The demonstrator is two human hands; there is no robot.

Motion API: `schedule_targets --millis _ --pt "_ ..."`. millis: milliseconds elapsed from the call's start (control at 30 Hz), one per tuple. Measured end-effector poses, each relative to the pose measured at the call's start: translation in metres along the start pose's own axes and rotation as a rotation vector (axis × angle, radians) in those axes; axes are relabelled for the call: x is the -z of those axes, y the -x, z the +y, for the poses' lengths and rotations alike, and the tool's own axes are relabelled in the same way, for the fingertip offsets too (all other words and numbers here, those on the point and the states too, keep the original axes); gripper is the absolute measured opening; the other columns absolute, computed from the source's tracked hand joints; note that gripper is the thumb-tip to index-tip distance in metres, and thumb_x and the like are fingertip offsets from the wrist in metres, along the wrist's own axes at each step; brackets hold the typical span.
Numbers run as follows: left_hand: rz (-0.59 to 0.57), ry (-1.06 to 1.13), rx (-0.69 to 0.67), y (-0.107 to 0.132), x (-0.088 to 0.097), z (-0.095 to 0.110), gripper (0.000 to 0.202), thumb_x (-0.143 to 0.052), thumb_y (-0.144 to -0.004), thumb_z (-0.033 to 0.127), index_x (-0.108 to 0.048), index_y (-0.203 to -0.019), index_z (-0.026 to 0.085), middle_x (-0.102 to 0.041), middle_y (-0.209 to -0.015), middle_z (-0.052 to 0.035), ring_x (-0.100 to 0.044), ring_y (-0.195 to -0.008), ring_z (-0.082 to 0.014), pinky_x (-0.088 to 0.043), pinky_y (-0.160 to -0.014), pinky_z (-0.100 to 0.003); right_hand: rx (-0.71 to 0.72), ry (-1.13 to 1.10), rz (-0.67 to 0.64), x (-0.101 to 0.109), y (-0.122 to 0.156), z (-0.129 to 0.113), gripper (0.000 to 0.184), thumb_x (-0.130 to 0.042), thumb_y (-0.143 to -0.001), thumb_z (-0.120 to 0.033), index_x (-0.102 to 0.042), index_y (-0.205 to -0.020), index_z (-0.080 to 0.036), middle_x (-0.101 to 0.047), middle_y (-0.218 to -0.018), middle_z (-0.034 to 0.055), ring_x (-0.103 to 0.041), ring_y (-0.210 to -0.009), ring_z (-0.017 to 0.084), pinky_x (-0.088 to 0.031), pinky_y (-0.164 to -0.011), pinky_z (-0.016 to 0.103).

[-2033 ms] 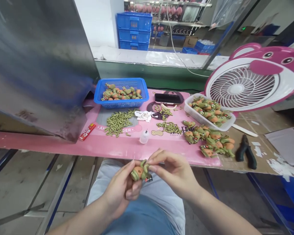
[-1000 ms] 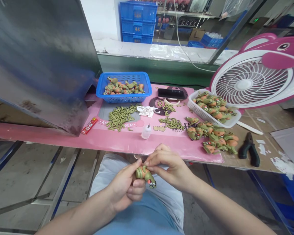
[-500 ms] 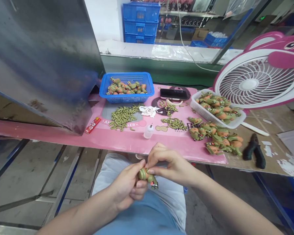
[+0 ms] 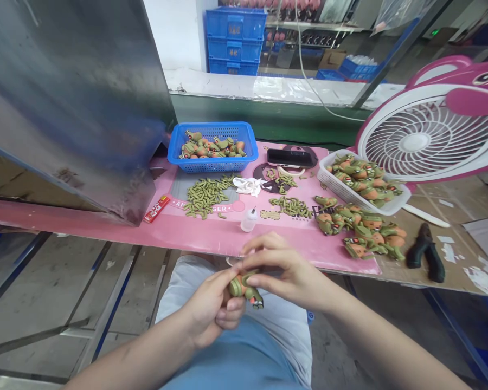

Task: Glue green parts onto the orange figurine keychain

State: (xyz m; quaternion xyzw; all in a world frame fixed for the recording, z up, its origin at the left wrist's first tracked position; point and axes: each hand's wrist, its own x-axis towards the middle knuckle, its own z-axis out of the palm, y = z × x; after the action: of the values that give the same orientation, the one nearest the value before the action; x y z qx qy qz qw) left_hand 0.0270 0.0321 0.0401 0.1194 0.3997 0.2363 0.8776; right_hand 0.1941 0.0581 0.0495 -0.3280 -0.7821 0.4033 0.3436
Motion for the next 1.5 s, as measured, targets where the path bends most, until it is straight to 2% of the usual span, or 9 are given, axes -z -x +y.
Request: schedule_targets --millis 67,167,367,467,600,900,1100,1267,1500 --pt "-0.066 0.032 -0.059 0.002 0.001 0.003 0.043 -0.075 -0.055 0.047 -0.053 -0.071 0.013 -0.035 -0.033 0.0099 -0.011 -0.029 -0.0008 -0.005 -0.03 -0.013 -0.009 -0.011 0.22 -0.001 0.004 -0.001 0.022 -0.052 -0.087 -0.039 -0.059 -0.103 -0.024 -0.056 -0.103 0.006 -0.049 -0.1 0.02 -0.039 -0.086 0.035" --pt "-0.132 0.105 -0.189 0.002 0.004 0.006 0.041 -0.074 -0.061 0.044 -0.052 -0.08 0.016 -0.036 -0.034 0.0112 -0.007 -0.029 -0.0012 -0.007 -0.03 -0.012 -0.014 0.004 0.437 -0.012 0.01 -0.001 0.017 -0.05 -0.088 -0.036 -0.056 -0.1 -0.024 -0.059 -0.09 0.0033 -0.054 -0.084 0.017 -0.045 -0.074 0.029" --pt "-0.037 -0.094 -0.469 -0.008 0.01 0.005 0.044 -0.064 -0.067 0.058 -0.046 -0.076 0.019 -0.04 -0.037 0.0102 -0.016 -0.027 -0.0028 -0.014 -0.029 -0.012 0.057 0.122 0.416 -0.041 0.014 -0.001 0.022 -0.056 -0.085 -0.04 -0.056 -0.091 -0.019 -0.061 -0.07 0.0015 -0.056 -0.062 0.015 -0.044 -0.056 0.026" --pt "0.107 -0.314 -0.694 -0.009 0.015 0.004 0.045 -0.059 -0.07 0.06 -0.053 -0.082 0.017 -0.05 -0.048 0.0049 -0.038 -0.034 -0.0066 -0.023 -0.033 -0.014 0.132 0.244 0.456 -0.039 0.012 -0.002 0.018 -0.057 -0.085 -0.034 -0.055 -0.089 -0.016 -0.059 -0.066 0.002 -0.052 -0.06 0.015 -0.042 -0.056 0.027" --pt "0.089 -0.589 -0.911 -0.007 0.019 0.002 0.041 -0.05 -0.081 0.052 -0.057 -0.1 0.016 -0.054 -0.061 0.0012 -0.046 -0.046 -0.0087 -0.03 -0.038 -0.017 0.154 0.379 0.451 -0.034 0.01 -0.004 0.017 -0.058 -0.084 -0.029 -0.055 -0.088 -0.013 -0.057 -0.064 0.0032 -0.049 -0.06 0.015 -0.039 -0.055 0.027" --pt "0.138 -0.736 -0.88 -0.011 0.025 0.002 0.037 -0.048 -0.084 0.047 -0.057 -0.103 0.017 -0.057 -0.066 -0.0002 -0.046 -0.048 -0.0098 -0.038 -0.042 -0.019 0.13 0.438 0.475 -0.041 0.014 -0.002 0.018 -0.057 -0.085 -0.031 -0.056 -0.087 -0.013 -0.057 -0.066 0.0037 -0.046 -0.06 0.016 -0.035 -0.056 0.028" --pt "0.381 -0.717 -0.912 -0.02 0.026 -0.009 0.032 -0.056 -0.08 0.046 -0.061 -0.102 0.024 -0.064 -0.082 -0.0011 -0.053 -0.056 -0.0117 -0.045 -0.048 -0.019 0.085 0.321 0.567 -0.044 0.02 0.01 0.033 -0.047 -0.088 -0.046 -0.057 -0.085 -0.015 -0.061 -0.067 0.0041 -0.053 -0.062 0.016 -0.039 -0.06 0.029" --pt "0.137 -0.848 -1.119 -0.027 0.022 -0.006 0.027 -0.061 -0.079 0.036 -0.058 -0.105 0.029 -0.065 -0.085 -0.0001 -0.055 -0.053 -0.0104 -0.048 -0.047 -0.017 0.035 0.116 0.574 -0.034 0.029 0.012 0.022 -0.056 -0.086 -0.037 -0.059 -0.094 -0.016 -0.063 -0.081 0.0059 -0.057 -0.075 0.015 -0.044 -0.068 0.025" --pt "0.067 -1.159 -1.493 -0.019 0.019 0.005 0.034 -0.059 -0.08 0.039 -0.052 -0.11 0.025 -0.061 -0.09 -0.0033 -0.06 -0.081 -0.0149 -0.052 -0.07 -0.021 0.106 0.11 0.511 -0.032 0.037 0.004 0.03 -0.05 -0.085 -0.013 -0.048 -0.114 -0.022 -0.052 -0.104 0.0059 -0.049 -0.097 0.016 -0.04 -0.083 0.028"
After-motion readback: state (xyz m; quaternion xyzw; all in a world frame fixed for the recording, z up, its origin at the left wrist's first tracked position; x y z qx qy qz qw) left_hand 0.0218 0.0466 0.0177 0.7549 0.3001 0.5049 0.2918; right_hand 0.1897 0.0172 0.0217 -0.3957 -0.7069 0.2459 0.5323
